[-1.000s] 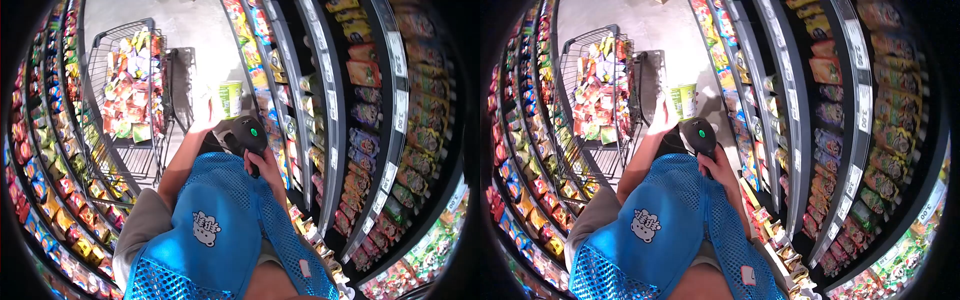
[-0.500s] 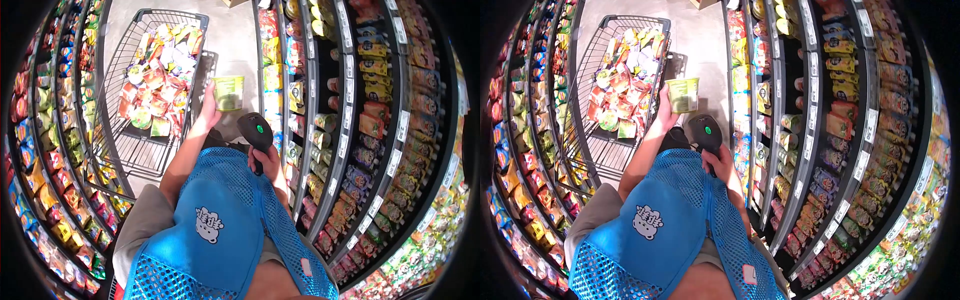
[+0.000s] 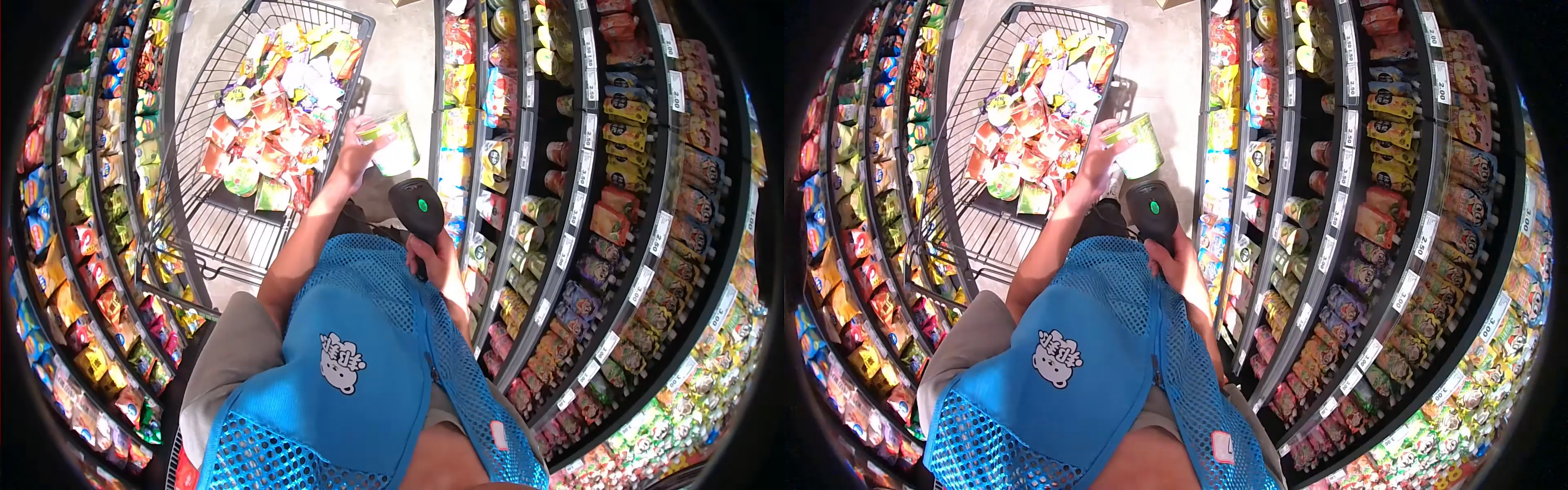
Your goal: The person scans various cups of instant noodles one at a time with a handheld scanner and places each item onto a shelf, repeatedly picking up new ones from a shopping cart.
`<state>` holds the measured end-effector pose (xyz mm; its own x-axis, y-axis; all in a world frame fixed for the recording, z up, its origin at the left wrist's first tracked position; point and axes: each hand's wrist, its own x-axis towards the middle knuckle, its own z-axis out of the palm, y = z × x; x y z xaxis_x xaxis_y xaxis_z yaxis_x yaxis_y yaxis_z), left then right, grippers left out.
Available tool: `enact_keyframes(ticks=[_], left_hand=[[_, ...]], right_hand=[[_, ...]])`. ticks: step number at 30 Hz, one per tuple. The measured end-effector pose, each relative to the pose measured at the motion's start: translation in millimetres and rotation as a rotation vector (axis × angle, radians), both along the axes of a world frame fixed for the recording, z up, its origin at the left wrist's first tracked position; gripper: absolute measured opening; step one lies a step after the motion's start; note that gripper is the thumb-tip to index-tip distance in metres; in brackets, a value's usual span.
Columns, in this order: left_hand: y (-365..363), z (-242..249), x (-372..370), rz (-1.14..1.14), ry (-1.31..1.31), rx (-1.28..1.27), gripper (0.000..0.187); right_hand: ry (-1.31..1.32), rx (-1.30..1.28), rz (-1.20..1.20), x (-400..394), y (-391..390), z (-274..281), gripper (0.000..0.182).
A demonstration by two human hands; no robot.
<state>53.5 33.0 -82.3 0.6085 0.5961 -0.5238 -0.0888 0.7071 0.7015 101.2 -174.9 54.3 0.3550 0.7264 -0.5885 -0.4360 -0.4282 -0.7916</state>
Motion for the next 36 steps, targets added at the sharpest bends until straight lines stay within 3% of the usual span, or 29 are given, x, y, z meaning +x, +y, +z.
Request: enact_keyframes(ticks=[8, 13, 18, 19, 23, 25, 26, 27, 28, 29, 30, 31, 33, 34, 36], left_hand=[[-1.0, 4.0, -19.8, 0.005, -0.071, -0.016, 0.087], [4.6, 26.0, -34.5, -0.065, 0.055, -0.032, 0.088], [12.0, 17.0, -50.3, -0.057, 0.085, 0.026, 0.079], [16.7, 13.1, -52.1, 0.045, 0.064, -0.027, 0.074], [69.8, -34.3, -70.2, 0.305, 0.013, -0.131, 0.062], [101.4, -48.5, -72.0, 0.395, 0.266, 0.065, 0.064], [107.6, -46.8, -72.3, 0.421, 0.275, 0.093, 0.068], [128.2, -108.6, -77.6, 0.438, 0.541, 0.282, 0.075], [140.7, -121.7, -81.8, 0.416, 0.448, 0.252, 0.08], [144.6, -139.0, -84.2, 0.416, 0.693, 0.39, 0.08], [144.8, -137.7, -86.2, 0.417, 0.472, 0.287, 0.076], [151.7, -182.7, -94.2, 0.424, 0.445, 0.368, 0.069], [147.4, -172.0, -94.1, 0.211, 0.437, 0.387, 0.045], [119.4, -117.1, -78.0, 0.304, 0.397, 0.325, 0.039], [94.5, -98.2, -63.1, 0.258, 0.303, 0.41, 0.032]], right_hand=[[-0.004, -0.059, -0.002, -7.3, -0.2, 2.8, 0.029], [-0.007, -0.052, 0.012, -12.5, -2.1, 0.1, 0.029], [-0.021, -0.037, 0.035, -19.6, 4.0, 2.2, 0.032], [-0.026, -0.034, 0.048, -21.3, 4.2, 1.9, 0.033], [-0.023, -0.046, 0.035, -27.3, 4.7, 0.9, 0.034], [-0.07, -0.118, 0.091, -29.3, 5.0, 0.5, 0.037], [-0.071, -0.115, 0.079, -30.7, 4.5, 0.7, 0.037], [-0.075, -0.136, 0.12, -31.1, 3.5, 1.2, 0.04], [-0.083, -0.158, 0.152, -31.0, 2.5, 1.7, 0.043], [-0.093, -0.167, 0.111, -33.5, 2.1, 6.2, 0.043], [-0.124, -0.177, 0.132, -36.0, 3.2, 13.4, 0.047], [-0.163, -0.191, 0.147, -34.8, 3.2, 17.0, 0.052], [-0.259, -0.155, 0.231, -32.2, -10.1, 5.4, 0.058], [-0.259, -0.167, 0.207, -29.7, -9.6, 15.8, 0.057], [-0.247, -0.2, 0.173, -29.1, -17.7, 21.8, 0.054]])
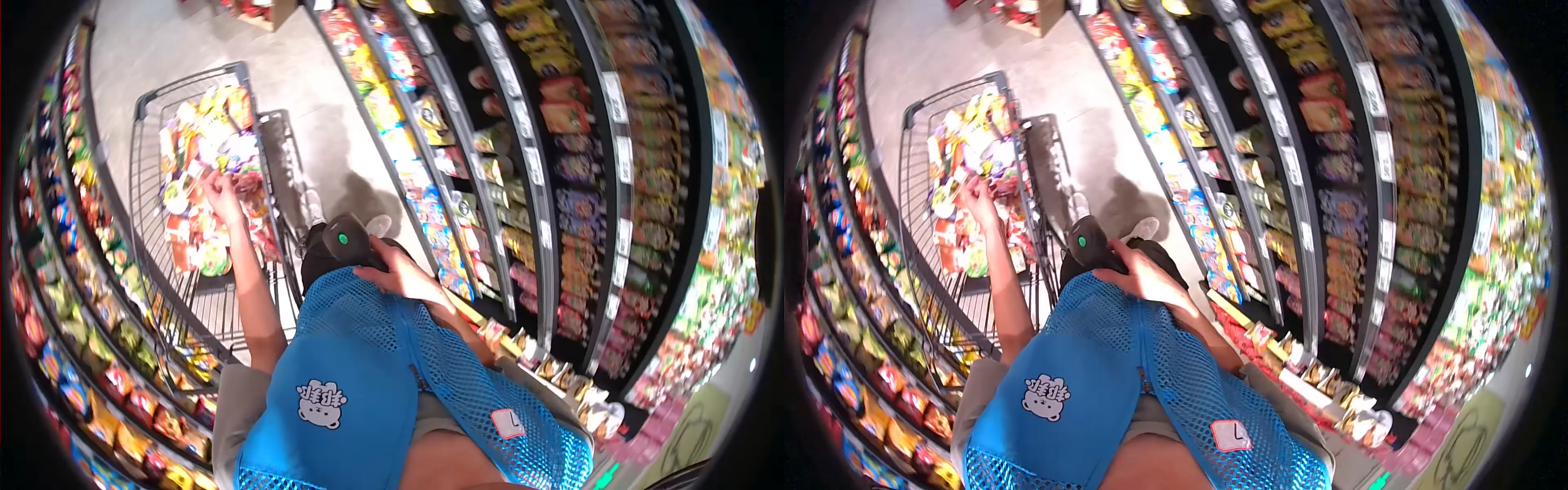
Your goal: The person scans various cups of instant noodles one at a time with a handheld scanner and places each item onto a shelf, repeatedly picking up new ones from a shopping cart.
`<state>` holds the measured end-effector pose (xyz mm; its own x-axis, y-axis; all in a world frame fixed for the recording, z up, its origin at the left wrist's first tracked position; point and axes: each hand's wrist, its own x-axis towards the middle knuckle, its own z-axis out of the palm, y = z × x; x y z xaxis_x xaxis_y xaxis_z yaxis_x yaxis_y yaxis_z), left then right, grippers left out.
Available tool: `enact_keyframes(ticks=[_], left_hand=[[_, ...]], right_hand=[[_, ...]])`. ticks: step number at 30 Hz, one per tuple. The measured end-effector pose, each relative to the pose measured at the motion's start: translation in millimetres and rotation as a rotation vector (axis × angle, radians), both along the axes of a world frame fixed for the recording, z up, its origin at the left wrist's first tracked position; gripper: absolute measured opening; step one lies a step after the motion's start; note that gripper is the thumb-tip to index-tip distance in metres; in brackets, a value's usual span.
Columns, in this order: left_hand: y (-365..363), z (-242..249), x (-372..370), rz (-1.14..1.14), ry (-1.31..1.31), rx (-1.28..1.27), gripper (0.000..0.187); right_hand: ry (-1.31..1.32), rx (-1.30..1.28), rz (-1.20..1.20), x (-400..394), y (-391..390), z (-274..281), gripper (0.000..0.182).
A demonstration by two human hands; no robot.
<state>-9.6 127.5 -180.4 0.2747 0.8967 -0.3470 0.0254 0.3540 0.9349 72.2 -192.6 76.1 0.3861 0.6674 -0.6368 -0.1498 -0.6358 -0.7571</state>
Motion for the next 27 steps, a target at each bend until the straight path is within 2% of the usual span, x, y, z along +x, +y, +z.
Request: enact_keyframes(ticks=[1, 3, 4, 5, 7, 8, 10, 12, 13, 15, 17, 18, 19, 20, 21, 22, 23, 24, 25, 26, 27], left_hand=[[-18.1, 26.3, 16.0, -0.01, -0.057, 0.0, 0.03], [-55.2, 54.4, 50.7, -0.124, -0.148, 0.197, 0.026], [-76.8, 75.3, 68.2, -0.24, -0.132, 0.219, 0.024], [-96.5, 82.3, 86.1, -0.36, -0.176, 0.266, 0.024], [-139.7, 79.7, 128.0, -0.565, -0.219, 0.153, 0.027], [-164.7, 85.2, 145.7, -0.72, -0.208, 0.13, 0.028], [-217.7, 50.3, 179.8, -0.944, -0.255, 0.133, 0.03], [-273.5, 59.1, 202.5, -1.167, -0.136, 0.176, 0.033], [-300.7, 62.1, 213.2, -1.183, -0.145, 0.19, 0.033], [-357.8, 67.6, 226.5, -1.408, -0.225, 0.342, 0.035], [-414.1, 50.5, 243.0, -1.54, -0.179, 0.369, 0.048], [-446.2, 27.1, 255.3, -1.522, -0.277, 0.486, 0.066], [-465.2, 56.5, 260.7, -1.545, -0.307, 0.458, 0.077], [-486.8, 56.7, 271.0, -1.514, -0.373, 0.573, 0.08], [-503.7, 71.9, 277.5, -1.501, -0.348, 0.611, 0.084], [-522.3, 71.6, 287.8, -1.531, -0.172, 0.631, 0.087], [-535.1, 81.9, 300.4, -1.605, -0.1, 0.747, 0.077], [-545.8, 98.2, 304.0, -1.583, 0.046, 0.918, 0.058], [-553.8, 76.4, 315.8, -1.595, -0.161, 0.851, 0.045], [-564.0, 72.3, 316.7, -1.47, -0.24, 0.891, 0.042], [-568.4, 61.7, 319.3, -1.472, -0.235, 1.002, 0.043]], right_hand=[[-0.007, -0.007, -0.032, -0.1, -7.2, 0.7, 0.054], [0.092, -0.06, -0.103, 0.5, -21.9, 2.6, 0.053], [-0.114, 0.089, -0.128, -7.1, -38.1, -16.4, 0.05], [-0.119, 0.092, -0.146, -9.0, -47.0, -15.4, 0.05], [0.052, 0.11, -0.308, -11.7, -65.5, -13.8, 0.045], [0.048, 0.118, -0.33, -13.5, -75.9, -13.2, 0.045], [0.041, 0.117, -0.395, -15.5, -99.0, -12.9, 0.041], [0.02, 0.127, -0.435, -20.8, -126.7, -17.2, 0.041], [0.002, 0.133, -0.452, -21.3, -141.7, -19.9, 0.041], [-0.022, 0.164, -0.48, -23.7, -176.7, -19.4, 0.042], [0.018, 0.17, -0.539, -26.0, -211.1, -14.1, 0.042], [0.02, 0.225, -0.567, -26.8, -227.3, -9.2, 0.041], [0.047, 0.239, -0.574, -28.9, -246.6, -9.6, 0.042], [0.054, 0.277, -0.586, -31.5, -265.1, -8.8, 0.043], [0.029, 0.243, -0.587, -36.5, -283.7, -15.2, 0.041], [0.019, 0.285, -0.637, -41.7, -300.4, -17.5, 0.04], [-0.039, 0.23, -0.641, -44.3, -317.0, -12.9, 0.04], [-0.02, 0.24, -0.69, -45.4, -331.0, -2.2, 0.032], [-0.052, 0.278, -0.734, -51.5, -345.9, -11.1, 0.036], [-0.06, 0.31, -0.778, -53.4, -358.4, -7.9, 0.042], [-0.057, 0.286, -0.792, -55.9, -370.8, -14.7, 0.046]])
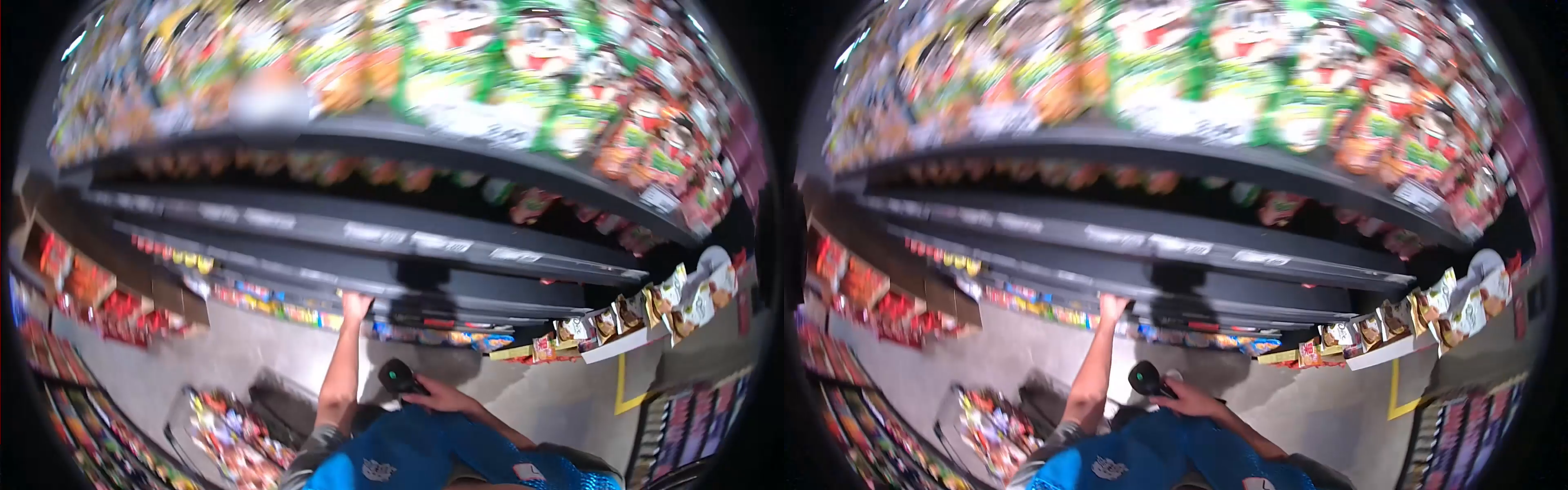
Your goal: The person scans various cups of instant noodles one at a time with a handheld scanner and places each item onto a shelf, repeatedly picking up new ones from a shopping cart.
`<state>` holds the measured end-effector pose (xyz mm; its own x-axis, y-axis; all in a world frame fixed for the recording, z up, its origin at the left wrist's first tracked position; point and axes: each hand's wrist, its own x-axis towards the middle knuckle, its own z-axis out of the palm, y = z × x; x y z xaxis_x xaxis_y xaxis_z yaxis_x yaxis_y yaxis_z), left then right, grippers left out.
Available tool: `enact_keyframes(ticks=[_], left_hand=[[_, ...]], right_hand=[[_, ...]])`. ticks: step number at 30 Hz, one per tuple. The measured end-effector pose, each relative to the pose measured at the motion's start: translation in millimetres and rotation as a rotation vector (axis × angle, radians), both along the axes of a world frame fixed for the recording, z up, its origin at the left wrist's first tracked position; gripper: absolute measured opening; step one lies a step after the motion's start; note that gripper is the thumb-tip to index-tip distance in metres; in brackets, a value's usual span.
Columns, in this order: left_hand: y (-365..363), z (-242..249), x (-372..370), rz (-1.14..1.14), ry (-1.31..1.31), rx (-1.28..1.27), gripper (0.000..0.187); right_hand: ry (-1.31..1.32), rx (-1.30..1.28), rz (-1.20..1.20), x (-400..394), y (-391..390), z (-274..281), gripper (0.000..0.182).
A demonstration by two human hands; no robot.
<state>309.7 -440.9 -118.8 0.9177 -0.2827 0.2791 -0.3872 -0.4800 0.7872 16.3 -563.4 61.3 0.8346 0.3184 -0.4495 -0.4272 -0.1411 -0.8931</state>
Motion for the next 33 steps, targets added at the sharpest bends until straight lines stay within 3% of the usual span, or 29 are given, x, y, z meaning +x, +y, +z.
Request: enact_keyframes(ticks=[3, 5, 11, 12, 14, 16, 17, 18, 20, 23, 25, 26, 27, 28, 30, 32, 33], left_hand=[[-15.6, -52.3, 13.3, -0.04, 0.11, 0.168, 0.047], [-25.7, -50.1, 8.2, -0.013, 0.155, 0.275, 0.049], [-38.6, -59.3, 2.7, 0.254, 0.179, 0.093, 0.035], [-38.4, -55.5, 1.7, 0.291, 0.185, 0.089, 0.035], [-29.9, -37.9, -7.0, 0.23, 0.146, -0.213, 0.035], [-10.7, 18.0, -33.0, 0.337, -0.05, -0.092, 0.041], [0.2, 22.2, -41.2, 0.356, 0.094, -0.044, 0.05], [8.2, 26.1, -51.7, 0.419, -0.011, -0.068, 0.062], [37.8, 42.3, -69.1, 0.352, 0.042, -0.112, 0.075], [95.3, 25.4, -103.4, 0.435, -0.083, 0.01, 0.082], [145.6, 9.1, -140.0, 0.516, 0.098, 0.025, 0.084], [176.9, -4.9, -156.4, 0.458, 0.077, -0.154, 0.086], [196.4, 3.1, -180.5, 0.611, 0.043, -0.355, 0.093], [223.1, -0.5, -202.0, 0.717, 0.227, -0.54, 0.105], [280.1, 33.7, -252.4, 0.882, 0.235, -0.535, 0.119], [324.4, 76.5, -299.6, 0.881, 0.199, -0.751, 0.114], [340.2, 100.1, -322.7, 1.022, 0.119, -0.599, 0.112]], right_hand=[[-0.046, -0.001, -0.087, -5.0, -29.2, -14.5, 0.046], [0.011, -0.001, -0.097, -5.7, -41.6, -17.5, 0.046], [0.078, 0.002, -0.084, 7.3, -50.1, -8.9, 0.04], [0.089, -0.005, -0.083, 11.2, -50.4, -5.6, 0.039], [0.118, 0.001, -0.028, 21.5, -46.5, 5.3, 0.039], [0.141, 0.0, 0.038, 34.8, -38.7, 6.7, 0.04], [0.132, 0.016, 0.063, 40.2, -32.8, 1.3, 0.039], [0.129, 0.033, 0.088, 43.1, -25.9, -3.9, 0.038], [0.094, 0.064, 0.148, 52.7, -10.3, -13.5, 0.036], [0.097, 0.119, 0.225, 65.6, 22.6, -18.2, 0.025], [0.091, 0.173, 0.333, 72.4, 52.0, -20.1, 0.017], [0.058, 0.199, 0.374, 79.4, 67.5, -13.7, 0.013], [0.077, 0.192, 0.392, 81.5, 86.6, -2.4, 0.012], [0.085, 0.183, 0.41, 86.7, 108.1, 6.8, 0.01], [0.072, 0.117, 0.571, 93.3, 141.9, -3.8, 0.016], [0.033, 0.171, 0.722, 95.5, 184.8, -5.4, 0.021], [0.061, 0.156, 0.784, 92.7, 208.3, -3.5, 0.021]])
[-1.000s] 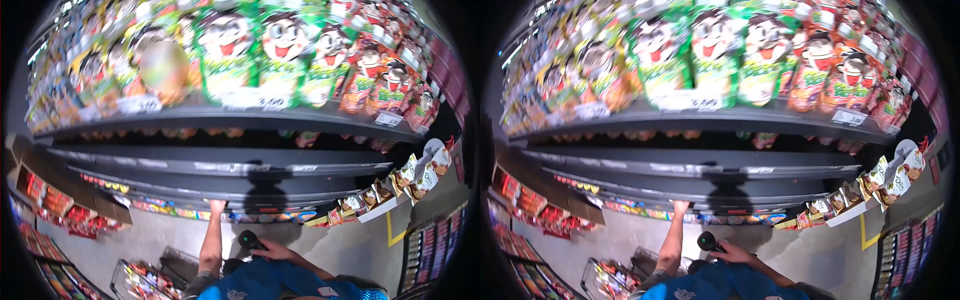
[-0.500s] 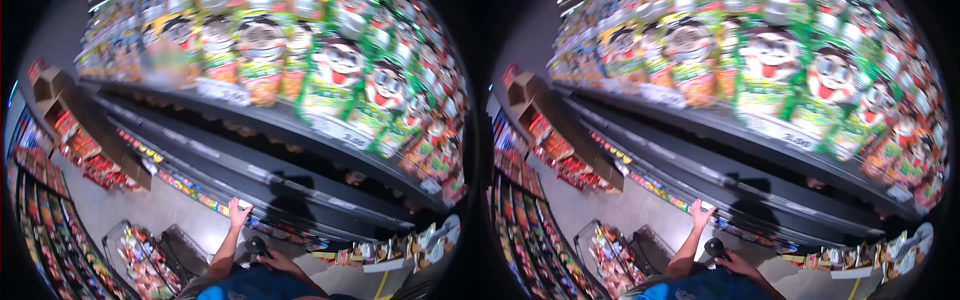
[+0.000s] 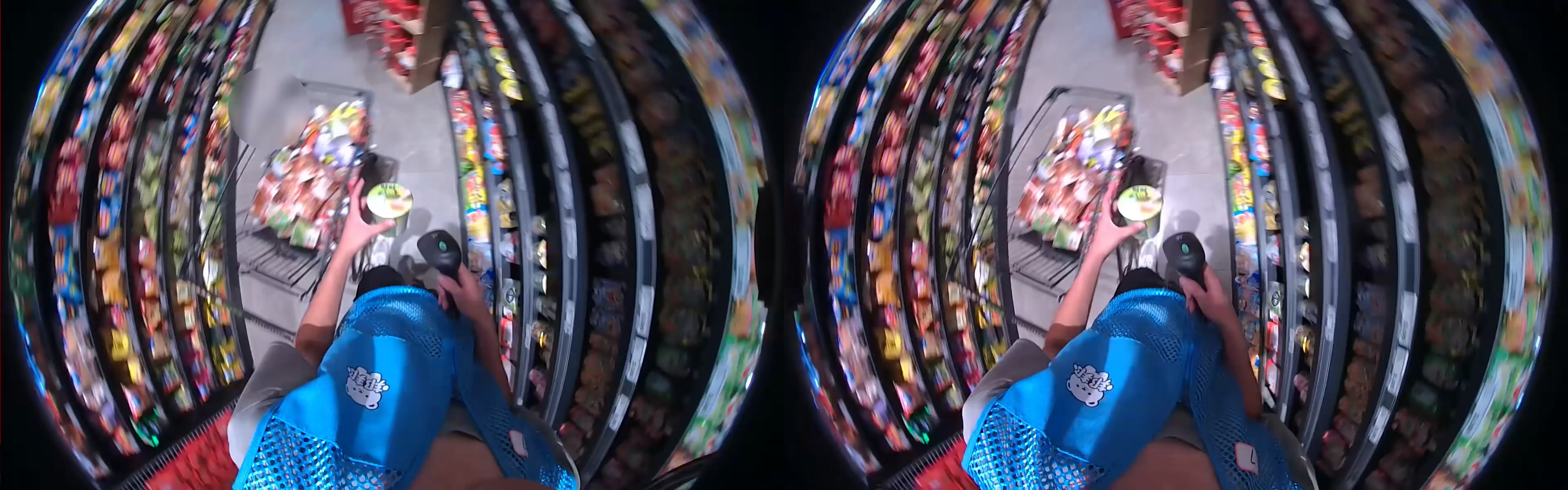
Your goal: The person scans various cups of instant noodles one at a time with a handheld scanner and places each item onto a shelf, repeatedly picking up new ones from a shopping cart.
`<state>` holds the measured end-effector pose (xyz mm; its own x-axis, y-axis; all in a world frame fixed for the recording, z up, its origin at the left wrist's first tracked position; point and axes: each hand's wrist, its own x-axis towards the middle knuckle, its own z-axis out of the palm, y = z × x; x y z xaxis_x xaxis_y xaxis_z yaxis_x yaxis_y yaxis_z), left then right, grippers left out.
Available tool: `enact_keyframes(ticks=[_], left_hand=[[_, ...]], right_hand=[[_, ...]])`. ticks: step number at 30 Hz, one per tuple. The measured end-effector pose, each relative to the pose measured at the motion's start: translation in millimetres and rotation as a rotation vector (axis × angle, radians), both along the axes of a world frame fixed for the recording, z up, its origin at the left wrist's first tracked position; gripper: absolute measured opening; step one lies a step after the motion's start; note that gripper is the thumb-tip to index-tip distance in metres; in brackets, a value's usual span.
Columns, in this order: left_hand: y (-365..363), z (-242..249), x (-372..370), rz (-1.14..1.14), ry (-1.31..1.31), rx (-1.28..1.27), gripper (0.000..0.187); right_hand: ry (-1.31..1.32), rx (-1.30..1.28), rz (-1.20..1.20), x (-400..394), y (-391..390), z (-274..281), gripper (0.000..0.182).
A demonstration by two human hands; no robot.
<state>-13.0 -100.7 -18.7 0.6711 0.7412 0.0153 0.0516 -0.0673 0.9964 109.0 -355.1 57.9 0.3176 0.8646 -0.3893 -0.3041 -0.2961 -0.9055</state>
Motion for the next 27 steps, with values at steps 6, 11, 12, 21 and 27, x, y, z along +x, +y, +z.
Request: enact_keyframes(ticks=[6, 11, 12, 21, 27], left_hand=[[71.9, -15.4, -109.3, 0.335, -0.551, -0.639, 0.076], [87.1, 7.1, -144.8, 0.36, -0.835, -0.837, 0.071], [89.5, 5.4, -148.2, 0.373, -0.843, -0.845, 0.071], [52.7, 14.1, -152.2, 0.075, -1.033, -0.971, 0.105], [-3.2, 36.6, -143.5, -0.292, -0.986, -1.132, 0.103]], right_hand=[[0.145, 0.048, 0.3, -37.3, 134.7, 21.8, 0.041], [0.155, -0.013, 0.44, -81.1, 187.6, 26.1, 0.043], [0.139, -0.037, 0.472, -85.9, 190.1, 23.8, 0.044], [0.154, 0.041, 0.407, -107.7, 132.8, 27.5, 0.051], [0.168, 0.172, 0.301, -126.9, 48.7, 36.2, 0.055]])
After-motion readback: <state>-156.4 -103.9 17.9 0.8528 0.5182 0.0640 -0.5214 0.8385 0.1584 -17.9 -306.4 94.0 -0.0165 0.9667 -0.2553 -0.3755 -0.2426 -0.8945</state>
